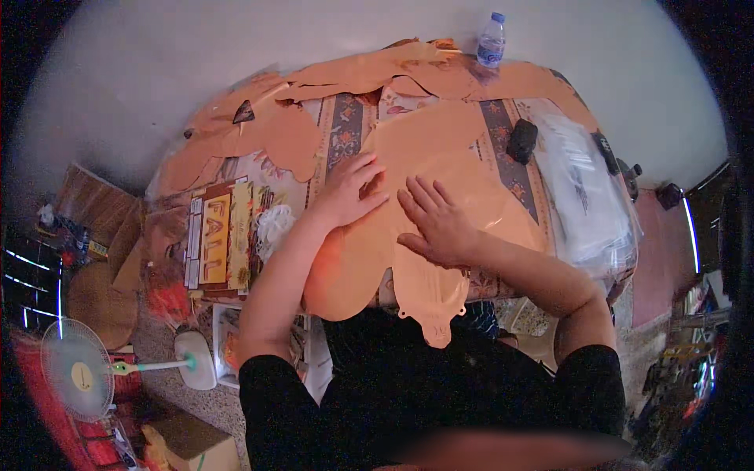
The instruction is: Folding a rose-gold metallic foil balloon at a desk.
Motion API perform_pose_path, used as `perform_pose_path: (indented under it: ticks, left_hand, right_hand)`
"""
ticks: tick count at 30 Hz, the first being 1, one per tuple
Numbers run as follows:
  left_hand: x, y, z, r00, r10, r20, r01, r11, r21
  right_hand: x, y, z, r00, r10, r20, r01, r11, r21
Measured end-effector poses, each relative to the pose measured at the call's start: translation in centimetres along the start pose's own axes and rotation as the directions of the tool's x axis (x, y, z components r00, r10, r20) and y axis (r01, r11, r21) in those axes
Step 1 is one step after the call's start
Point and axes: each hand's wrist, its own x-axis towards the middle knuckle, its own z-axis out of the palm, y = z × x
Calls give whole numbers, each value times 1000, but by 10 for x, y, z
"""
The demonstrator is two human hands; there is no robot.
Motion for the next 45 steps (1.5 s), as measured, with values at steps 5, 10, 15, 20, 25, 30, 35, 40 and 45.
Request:
perform_pose_path:
  ticks: [5,10,15,20,25,30,35,40,45]
  left_hand:
    - [17,9,-14,998,-34,58,35,999,-27]
    - [21,1,13,1000,-14,8,13,996,83]
    - [31,-11,16,999,-31,16,30,998,57]
    - [35,-17,15,999,-19,44,14,993,114]
    - [33,-14,11,999,-34,38,31,997,72]
    - [34,-10,6,999,8,43,-11,996,87]
    - [31,-17,8,1000,-9,-5,9,1000,-2]
    - [38,-3,3,996,71,-53,-60,980,192]
    - [34,-6,11,997,71,-35,-69,995,74]
  right_hand:
    - [0,1,4,1000,3,-5,-3,1000,-13]
    - [3,5,8,1000,-19,-4,18,1000,-15]
    - [18,17,5,999,-14,40,13,1000,27]
    - [19,17,7,999,3,34,-4,1000,27]
    - [16,7,9,1000,17,-3,-17,1000,6]
    - [13,3,5,1000,30,-4,-30,1000,10]
    - [10,-2,6,1000,18,3,-18,1000,-24]
    - [7,0,8,1000,21,-14,-21,1000,-16]
    - [11,-2,1,999,35,35,-36,999,28]
